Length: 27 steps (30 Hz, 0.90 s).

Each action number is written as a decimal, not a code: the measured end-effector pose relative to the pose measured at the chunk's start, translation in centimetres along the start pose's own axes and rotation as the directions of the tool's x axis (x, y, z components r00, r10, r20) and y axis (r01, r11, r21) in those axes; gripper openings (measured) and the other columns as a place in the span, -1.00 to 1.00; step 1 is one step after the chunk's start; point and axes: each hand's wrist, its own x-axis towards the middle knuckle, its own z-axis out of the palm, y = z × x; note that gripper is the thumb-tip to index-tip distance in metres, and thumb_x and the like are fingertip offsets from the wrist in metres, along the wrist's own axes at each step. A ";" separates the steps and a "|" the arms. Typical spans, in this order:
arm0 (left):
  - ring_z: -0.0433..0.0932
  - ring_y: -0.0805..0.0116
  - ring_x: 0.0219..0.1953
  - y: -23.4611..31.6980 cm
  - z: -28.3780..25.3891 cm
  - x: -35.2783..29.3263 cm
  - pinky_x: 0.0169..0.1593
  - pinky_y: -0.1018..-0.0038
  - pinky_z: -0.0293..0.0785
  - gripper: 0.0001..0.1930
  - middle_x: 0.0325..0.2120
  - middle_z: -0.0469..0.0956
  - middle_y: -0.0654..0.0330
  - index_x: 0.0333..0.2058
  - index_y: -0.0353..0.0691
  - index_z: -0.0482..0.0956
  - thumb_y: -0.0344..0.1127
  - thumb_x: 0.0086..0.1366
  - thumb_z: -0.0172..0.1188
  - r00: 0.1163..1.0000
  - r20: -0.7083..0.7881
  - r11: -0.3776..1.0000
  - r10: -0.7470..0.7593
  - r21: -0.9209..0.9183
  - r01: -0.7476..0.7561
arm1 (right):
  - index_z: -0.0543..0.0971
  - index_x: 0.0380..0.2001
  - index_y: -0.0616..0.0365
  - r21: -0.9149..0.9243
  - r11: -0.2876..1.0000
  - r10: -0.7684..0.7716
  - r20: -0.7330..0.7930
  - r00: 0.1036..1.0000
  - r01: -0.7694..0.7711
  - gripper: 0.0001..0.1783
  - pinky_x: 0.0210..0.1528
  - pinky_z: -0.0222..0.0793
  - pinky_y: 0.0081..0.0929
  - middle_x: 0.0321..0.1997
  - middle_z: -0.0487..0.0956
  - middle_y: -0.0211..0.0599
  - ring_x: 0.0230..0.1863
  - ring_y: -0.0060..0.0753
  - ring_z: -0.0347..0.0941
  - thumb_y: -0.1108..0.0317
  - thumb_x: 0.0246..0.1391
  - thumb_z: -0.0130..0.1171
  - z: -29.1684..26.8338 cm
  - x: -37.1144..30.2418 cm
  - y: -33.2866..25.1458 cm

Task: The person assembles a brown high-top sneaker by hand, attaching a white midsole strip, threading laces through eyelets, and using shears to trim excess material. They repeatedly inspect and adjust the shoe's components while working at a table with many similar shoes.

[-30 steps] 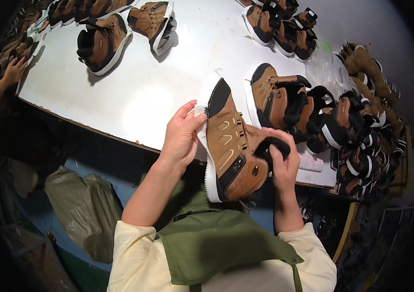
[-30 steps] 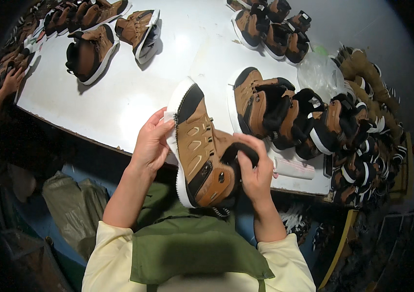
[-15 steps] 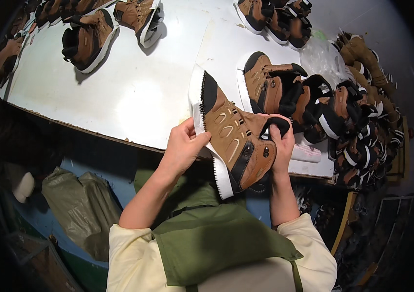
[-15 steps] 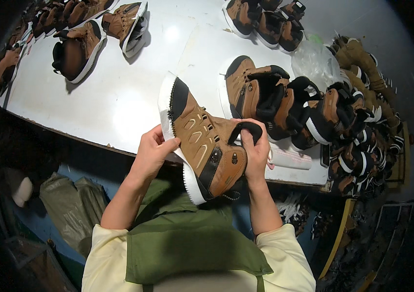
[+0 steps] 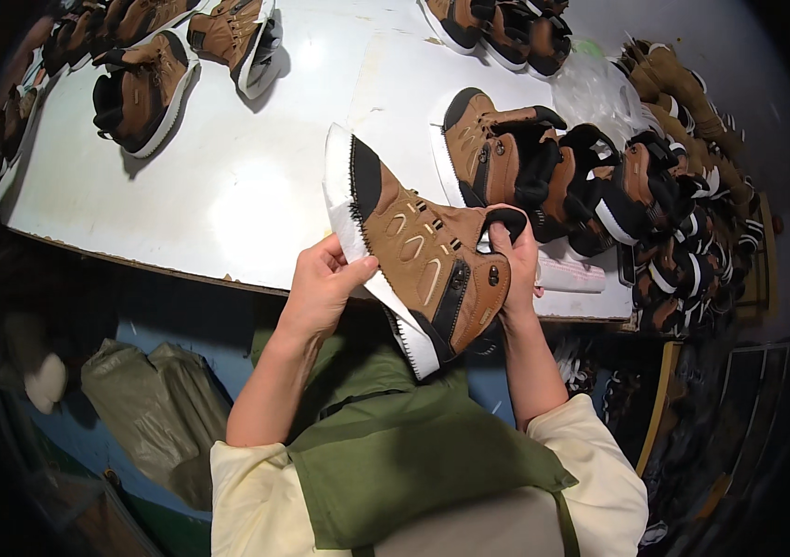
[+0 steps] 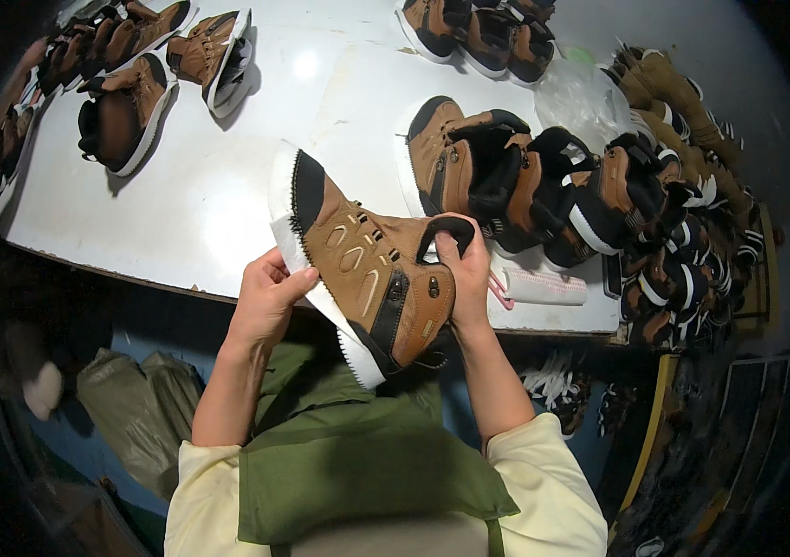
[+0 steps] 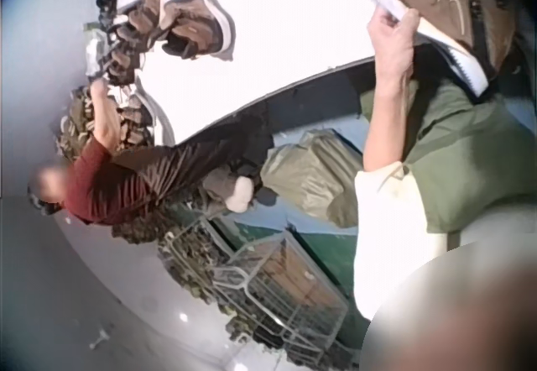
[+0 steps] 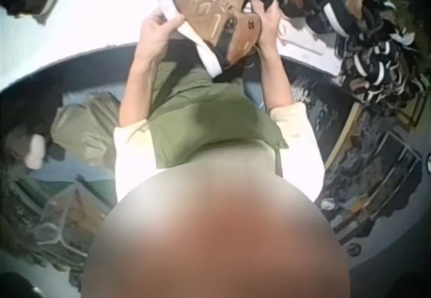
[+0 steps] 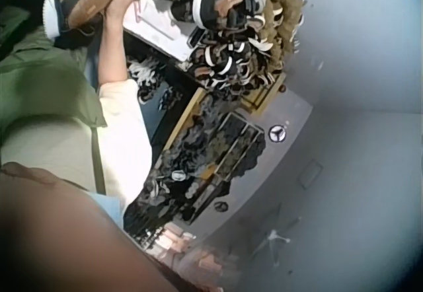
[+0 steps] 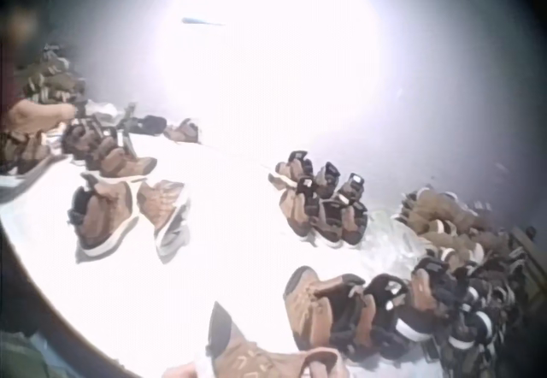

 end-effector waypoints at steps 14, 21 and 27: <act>0.59 0.32 -0.15 -1.2 -0.9 0.3 -0.02 0.43 0.54 -0.65 -0.16 0.57 0.06 -0.02 -0.41 0.43 -0.49 0.21 0.18 0.996 0.094 0.879 0.011 -0.476 0.035 | 0.45 -0.18 0.26 0.061 0.998 0.030 0.002 1.000 -0.030 -0.74 -0.07 0.25 -0.63 -0.25 0.46 -0.42 -0.20 -0.60 0.33 0.26 0.23 0.10 1.2 0.0 0.1; 0.58 0.34 -0.15 -0.9 -0.3 0.3 -0.02 0.43 0.54 -0.66 -0.14 0.56 0.08 0.01 -0.40 0.39 -0.46 0.26 0.12 0.998 -0.047 0.823 -0.046 -0.568 0.012 | 0.45 -0.23 0.26 -0.003 1.000 0.003 -0.006 1.000 -0.003 -0.75 -0.10 0.20 -0.65 -0.30 0.43 -0.44 -0.22 -0.61 0.29 0.25 0.22 0.09 2.0 0.8 -0.2; 0.55 0.48 -0.28 0.3 0.1 -1.0 -0.21 0.57 0.49 -0.67 -0.24 0.56 0.18 -0.05 -0.34 0.39 -0.42 0.22 0.16 0.985 -0.165 0.981 0.056 -0.173 -0.085 | 0.45 -0.26 0.25 -0.075 0.996 -0.051 0.003 0.999 0.051 -0.74 -0.16 0.23 -0.62 -0.36 0.41 -0.44 -0.29 -0.60 0.28 0.24 0.21 0.10 3.0 1.5 -1.4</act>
